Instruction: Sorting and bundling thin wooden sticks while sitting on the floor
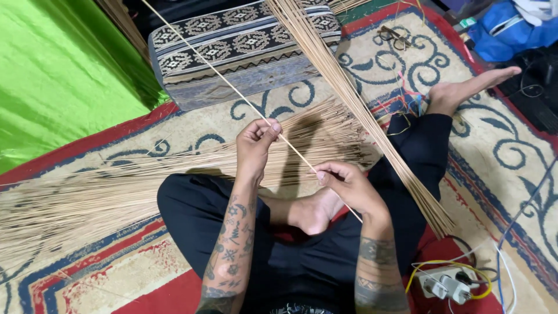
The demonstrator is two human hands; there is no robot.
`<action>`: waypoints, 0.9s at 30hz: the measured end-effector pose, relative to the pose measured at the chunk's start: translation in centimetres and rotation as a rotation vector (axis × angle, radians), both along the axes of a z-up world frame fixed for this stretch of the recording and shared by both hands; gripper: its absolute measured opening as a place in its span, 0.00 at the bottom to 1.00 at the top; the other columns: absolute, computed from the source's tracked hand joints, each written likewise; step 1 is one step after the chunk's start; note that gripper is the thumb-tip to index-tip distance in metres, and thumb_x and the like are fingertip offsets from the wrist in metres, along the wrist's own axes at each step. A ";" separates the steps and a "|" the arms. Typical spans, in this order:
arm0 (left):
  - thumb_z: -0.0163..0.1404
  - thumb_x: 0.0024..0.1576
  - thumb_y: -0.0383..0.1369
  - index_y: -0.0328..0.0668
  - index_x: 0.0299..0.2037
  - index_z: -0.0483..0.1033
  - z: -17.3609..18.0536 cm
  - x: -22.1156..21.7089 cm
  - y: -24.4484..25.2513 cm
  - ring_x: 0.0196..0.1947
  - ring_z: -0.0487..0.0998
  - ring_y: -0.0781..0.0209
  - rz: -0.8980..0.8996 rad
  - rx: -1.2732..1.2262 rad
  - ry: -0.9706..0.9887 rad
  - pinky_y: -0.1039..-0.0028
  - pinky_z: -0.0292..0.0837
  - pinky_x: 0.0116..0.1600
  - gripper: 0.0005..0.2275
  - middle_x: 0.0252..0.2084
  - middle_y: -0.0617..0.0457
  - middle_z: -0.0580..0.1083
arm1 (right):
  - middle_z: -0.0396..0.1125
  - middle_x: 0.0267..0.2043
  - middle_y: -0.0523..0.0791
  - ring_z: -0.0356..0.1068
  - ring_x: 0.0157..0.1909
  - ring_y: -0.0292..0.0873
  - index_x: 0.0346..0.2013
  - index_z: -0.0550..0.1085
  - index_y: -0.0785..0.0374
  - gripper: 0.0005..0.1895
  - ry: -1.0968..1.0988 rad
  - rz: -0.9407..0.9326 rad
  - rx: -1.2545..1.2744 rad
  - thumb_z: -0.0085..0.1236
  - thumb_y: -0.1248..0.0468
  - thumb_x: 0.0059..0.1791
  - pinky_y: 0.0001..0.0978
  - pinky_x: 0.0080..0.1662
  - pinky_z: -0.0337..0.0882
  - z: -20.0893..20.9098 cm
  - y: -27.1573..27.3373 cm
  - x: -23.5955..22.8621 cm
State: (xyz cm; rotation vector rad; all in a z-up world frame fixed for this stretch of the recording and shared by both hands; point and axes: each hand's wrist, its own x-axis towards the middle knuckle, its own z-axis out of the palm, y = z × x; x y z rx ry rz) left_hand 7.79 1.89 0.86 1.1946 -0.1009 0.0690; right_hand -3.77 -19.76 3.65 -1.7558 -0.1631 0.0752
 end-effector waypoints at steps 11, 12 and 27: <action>0.53 0.64 0.31 0.36 0.41 0.80 -1.4 -1.7 -9.6 0.25 0.77 0.71 -0.189 -0.025 0.042 0.84 0.75 0.36 0.06 0.27 0.49 0.79 | 0.76 0.30 0.51 0.75 0.38 0.40 0.49 0.80 0.64 0.13 0.136 -0.072 -0.275 0.59 0.66 0.51 0.40 0.41 0.77 0.8 -5.2 -3.0; 0.54 0.62 0.30 0.37 0.40 0.81 -1.5 -1.7 -10.8 0.24 0.78 0.72 -0.226 -0.034 0.038 0.84 0.76 0.35 0.05 0.26 0.50 0.80 | 0.76 0.32 0.49 0.72 0.40 0.37 0.48 0.80 0.63 0.11 0.070 -0.088 -0.309 0.60 0.67 0.51 0.40 0.41 0.76 1.4 -4.2 -2.2; 0.60 0.54 0.34 0.39 0.43 0.82 -10.4 1.3 6.1 0.53 0.73 0.43 0.037 1.433 -0.219 0.55 0.72 0.56 0.10 0.47 0.45 0.75 | 0.73 0.42 0.43 0.75 0.51 0.51 0.49 0.80 0.44 0.12 0.079 -0.428 -0.935 0.58 0.56 0.52 0.50 0.49 0.76 -2.5 -10.2 9.8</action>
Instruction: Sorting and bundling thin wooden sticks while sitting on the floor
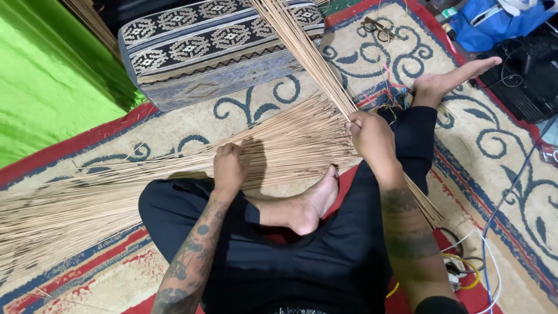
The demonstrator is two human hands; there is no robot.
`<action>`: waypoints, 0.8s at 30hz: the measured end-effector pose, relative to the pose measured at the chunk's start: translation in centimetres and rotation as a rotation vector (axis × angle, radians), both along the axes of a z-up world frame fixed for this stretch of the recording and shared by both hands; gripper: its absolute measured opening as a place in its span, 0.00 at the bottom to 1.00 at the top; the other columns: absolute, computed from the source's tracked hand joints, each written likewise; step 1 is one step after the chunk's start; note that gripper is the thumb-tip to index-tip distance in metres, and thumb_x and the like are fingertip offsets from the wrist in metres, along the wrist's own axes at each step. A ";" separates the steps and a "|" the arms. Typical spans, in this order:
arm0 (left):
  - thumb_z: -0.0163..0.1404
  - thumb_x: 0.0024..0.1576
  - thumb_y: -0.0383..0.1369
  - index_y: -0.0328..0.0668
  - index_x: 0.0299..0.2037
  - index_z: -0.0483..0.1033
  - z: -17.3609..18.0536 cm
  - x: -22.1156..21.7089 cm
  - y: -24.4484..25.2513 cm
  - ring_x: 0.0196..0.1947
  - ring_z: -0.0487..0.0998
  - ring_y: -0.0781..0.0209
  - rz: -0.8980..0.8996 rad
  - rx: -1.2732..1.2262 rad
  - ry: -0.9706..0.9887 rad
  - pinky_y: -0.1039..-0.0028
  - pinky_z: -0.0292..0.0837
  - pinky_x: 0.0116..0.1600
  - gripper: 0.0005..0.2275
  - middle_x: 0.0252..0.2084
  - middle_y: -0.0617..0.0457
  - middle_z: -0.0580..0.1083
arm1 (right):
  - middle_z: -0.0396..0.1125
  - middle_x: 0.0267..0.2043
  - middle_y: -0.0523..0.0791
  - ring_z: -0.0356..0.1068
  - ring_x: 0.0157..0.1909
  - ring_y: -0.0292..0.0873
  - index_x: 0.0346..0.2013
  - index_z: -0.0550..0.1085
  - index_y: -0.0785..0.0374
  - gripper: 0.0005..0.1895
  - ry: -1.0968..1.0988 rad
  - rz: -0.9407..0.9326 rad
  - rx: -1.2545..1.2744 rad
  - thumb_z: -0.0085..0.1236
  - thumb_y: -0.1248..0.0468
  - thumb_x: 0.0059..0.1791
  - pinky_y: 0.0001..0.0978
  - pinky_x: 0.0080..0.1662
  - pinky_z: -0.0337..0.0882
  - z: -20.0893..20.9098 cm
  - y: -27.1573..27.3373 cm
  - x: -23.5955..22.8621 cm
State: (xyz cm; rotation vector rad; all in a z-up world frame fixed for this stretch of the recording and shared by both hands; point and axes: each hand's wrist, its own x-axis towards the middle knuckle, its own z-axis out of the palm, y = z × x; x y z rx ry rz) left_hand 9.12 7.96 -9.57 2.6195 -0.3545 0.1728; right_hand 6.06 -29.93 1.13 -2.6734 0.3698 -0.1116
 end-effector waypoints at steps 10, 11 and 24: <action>0.58 0.55 0.36 0.46 0.49 0.80 -7.2 1.1 3.6 0.62 0.67 0.51 0.068 0.176 0.153 0.56 0.66 0.63 0.14 0.55 0.51 0.72 | 0.75 0.37 0.46 0.75 0.48 0.57 0.41 0.81 0.50 0.08 -0.088 0.000 -0.175 0.58 0.60 0.49 0.53 0.48 0.75 -5.3 -3.4 6.6; 0.56 0.55 0.36 0.48 0.46 0.82 -7.7 1.2 3.4 0.61 0.68 0.52 0.041 0.203 0.121 0.57 0.65 0.62 0.11 0.54 0.53 0.73 | 0.76 0.36 0.47 0.75 0.48 0.57 0.41 0.82 0.49 0.08 -0.069 0.006 -0.194 0.58 0.60 0.49 0.53 0.48 0.75 -4.9 -3.1 6.8; 0.52 0.55 0.35 0.54 0.40 0.81 -9.2 0.1 2.8 0.54 0.72 0.55 -0.108 0.328 -0.009 0.62 0.67 0.57 0.07 0.45 0.55 0.75 | 0.77 0.35 0.49 0.76 0.46 0.59 0.41 0.82 0.46 0.09 -0.088 -0.003 -0.293 0.56 0.57 0.50 0.52 0.49 0.74 -4.6 -2.1 5.0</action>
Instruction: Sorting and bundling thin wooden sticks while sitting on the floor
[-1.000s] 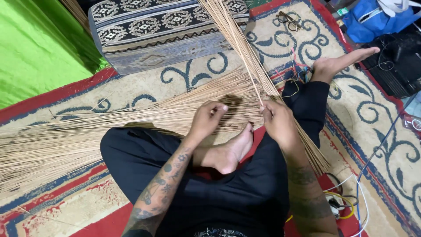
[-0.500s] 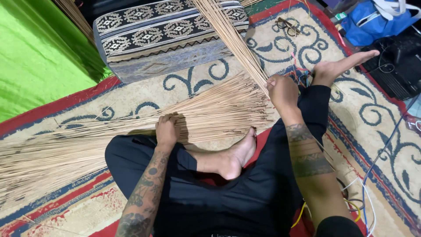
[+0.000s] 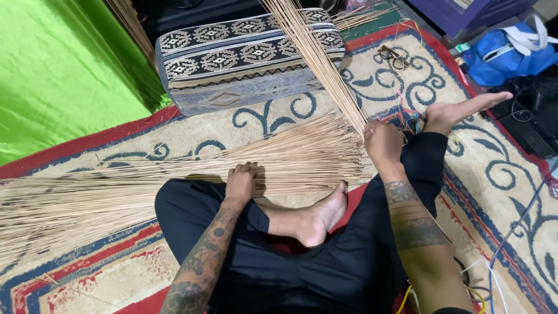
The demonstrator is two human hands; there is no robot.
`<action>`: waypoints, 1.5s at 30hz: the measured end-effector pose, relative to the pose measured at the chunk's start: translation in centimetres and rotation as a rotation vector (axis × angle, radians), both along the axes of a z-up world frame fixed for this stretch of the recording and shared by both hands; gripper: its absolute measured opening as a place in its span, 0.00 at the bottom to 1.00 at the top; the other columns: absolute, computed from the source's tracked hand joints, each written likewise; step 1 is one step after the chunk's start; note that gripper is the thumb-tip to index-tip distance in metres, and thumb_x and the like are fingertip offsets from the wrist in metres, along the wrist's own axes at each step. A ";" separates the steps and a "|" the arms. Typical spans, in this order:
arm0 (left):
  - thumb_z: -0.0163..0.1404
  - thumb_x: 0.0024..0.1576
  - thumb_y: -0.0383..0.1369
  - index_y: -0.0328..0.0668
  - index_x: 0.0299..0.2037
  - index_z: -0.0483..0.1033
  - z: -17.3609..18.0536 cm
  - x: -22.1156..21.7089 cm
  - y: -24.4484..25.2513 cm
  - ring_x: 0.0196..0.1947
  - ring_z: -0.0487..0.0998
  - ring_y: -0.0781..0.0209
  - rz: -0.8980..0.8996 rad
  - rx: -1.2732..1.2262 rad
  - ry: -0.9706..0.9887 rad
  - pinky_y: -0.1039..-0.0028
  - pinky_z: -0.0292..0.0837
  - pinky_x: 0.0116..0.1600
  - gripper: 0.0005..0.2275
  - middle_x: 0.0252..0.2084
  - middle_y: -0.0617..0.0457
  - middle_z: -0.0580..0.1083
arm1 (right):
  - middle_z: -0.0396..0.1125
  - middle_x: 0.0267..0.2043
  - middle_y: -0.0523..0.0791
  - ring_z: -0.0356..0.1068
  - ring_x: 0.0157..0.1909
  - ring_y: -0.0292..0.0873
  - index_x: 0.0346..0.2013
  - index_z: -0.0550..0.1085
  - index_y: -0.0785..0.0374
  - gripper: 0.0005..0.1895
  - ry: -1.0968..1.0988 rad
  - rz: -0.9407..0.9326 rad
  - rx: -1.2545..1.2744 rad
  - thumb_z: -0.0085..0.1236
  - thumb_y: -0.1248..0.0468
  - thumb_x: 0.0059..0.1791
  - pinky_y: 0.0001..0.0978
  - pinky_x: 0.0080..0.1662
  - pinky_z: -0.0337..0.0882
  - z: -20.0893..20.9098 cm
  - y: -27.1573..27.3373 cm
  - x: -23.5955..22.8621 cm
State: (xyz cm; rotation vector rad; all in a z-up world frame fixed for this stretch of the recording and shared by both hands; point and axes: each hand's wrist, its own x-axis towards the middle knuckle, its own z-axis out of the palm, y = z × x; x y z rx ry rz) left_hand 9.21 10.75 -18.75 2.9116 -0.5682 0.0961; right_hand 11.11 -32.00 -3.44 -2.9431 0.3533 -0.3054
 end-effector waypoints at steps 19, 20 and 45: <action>0.51 0.55 0.34 0.56 0.40 0.77 -0.5 0.0 0.1 0.53 0.70 0.59 0.047 -0.137 0.021 0.64 0.63 0.57 0.05 0.43 0.60 0.72 | 0.75 0.39 0.46 0.76 0.46 0.55 0.43 0.81 0.42 0.12 -0.059 0.011 0.034 0.51 0.54 0.52 0.49 0.48 0.76 -2.0 -0.2 -0.2; 0.50 0.56 0.32 0.55 0.42 0.75 0.1 -0.1 0.2 0.53 0.70 0.58 0.065 -0.178 0.001 0.64 0.63 0.58 0.06 0.43 0.58 0.73 | 0.75 0.38 0.47 0.76 0.44 0.56 0.44 0.81 0.47 0.10 -0.182 0.061 -0.001 0.54 0.55 0.51 0.50 0.46 0.76 -2.1 -0.2 -0.3; 0.47 0.55 0.15 0.47 0.41 0.79 4.8 -1.6 2.5 0.47 0.75 0.50 0.169 -0.830 -0.288 0.59 0.66 0.61 0.14 0.37 0.56 0.74 | 0.69 0.40 0.45 0.66 0.31 0.31 0.62 0.68 0.65 0.17 -0.398 0.229 1.418 0.47 0.67 0.58 0.19 0.35 0.71 -3.2 15.8 -6.6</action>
